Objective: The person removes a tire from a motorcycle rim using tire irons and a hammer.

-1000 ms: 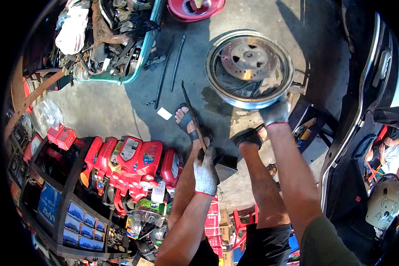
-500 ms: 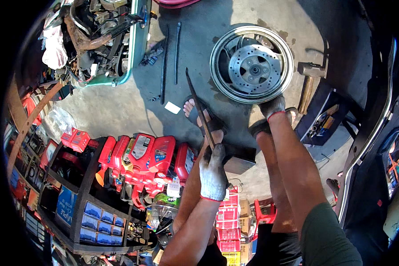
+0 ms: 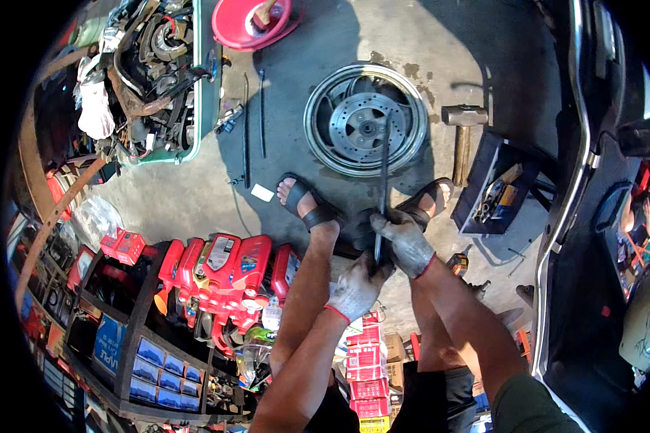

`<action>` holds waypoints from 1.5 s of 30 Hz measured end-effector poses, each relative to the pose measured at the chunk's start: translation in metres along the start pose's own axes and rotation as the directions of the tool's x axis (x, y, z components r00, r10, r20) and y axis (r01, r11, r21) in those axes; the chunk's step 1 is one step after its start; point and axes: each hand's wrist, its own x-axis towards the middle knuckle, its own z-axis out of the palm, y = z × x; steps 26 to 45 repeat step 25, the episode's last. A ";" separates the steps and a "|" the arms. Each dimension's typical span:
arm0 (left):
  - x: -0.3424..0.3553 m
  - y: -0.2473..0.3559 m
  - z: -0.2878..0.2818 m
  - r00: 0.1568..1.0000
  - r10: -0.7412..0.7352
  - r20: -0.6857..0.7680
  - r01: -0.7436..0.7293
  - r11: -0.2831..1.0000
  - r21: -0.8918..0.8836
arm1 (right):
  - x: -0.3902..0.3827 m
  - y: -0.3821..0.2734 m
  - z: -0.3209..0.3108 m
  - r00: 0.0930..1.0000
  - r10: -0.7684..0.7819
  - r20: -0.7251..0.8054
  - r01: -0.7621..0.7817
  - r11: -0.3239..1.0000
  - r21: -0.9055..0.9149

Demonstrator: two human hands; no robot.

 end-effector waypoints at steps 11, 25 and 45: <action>0.001 0.011 0.017 0.991 0.124 0.052 -0.128 0.988 0.088 | 0.067 0.033 -0.275 0.515 -0.180 -0.838 0.322 0.947 -0.005; -0.028 -0.028 0.030 0.944 0.198 -0.264 -0.163 0.975 0.148 | -0.058 0.087 -0.317 0.575 -0.630 -0.522 -0.241 0.480 -0.844; -0.028 -0.028 0.030 0.944 0.198 -0.264 -0.163 0.975 0.148 | -0.058 0.087 -0.317 0.575 -0.630 -0.522 -0.241 0.480 -0.844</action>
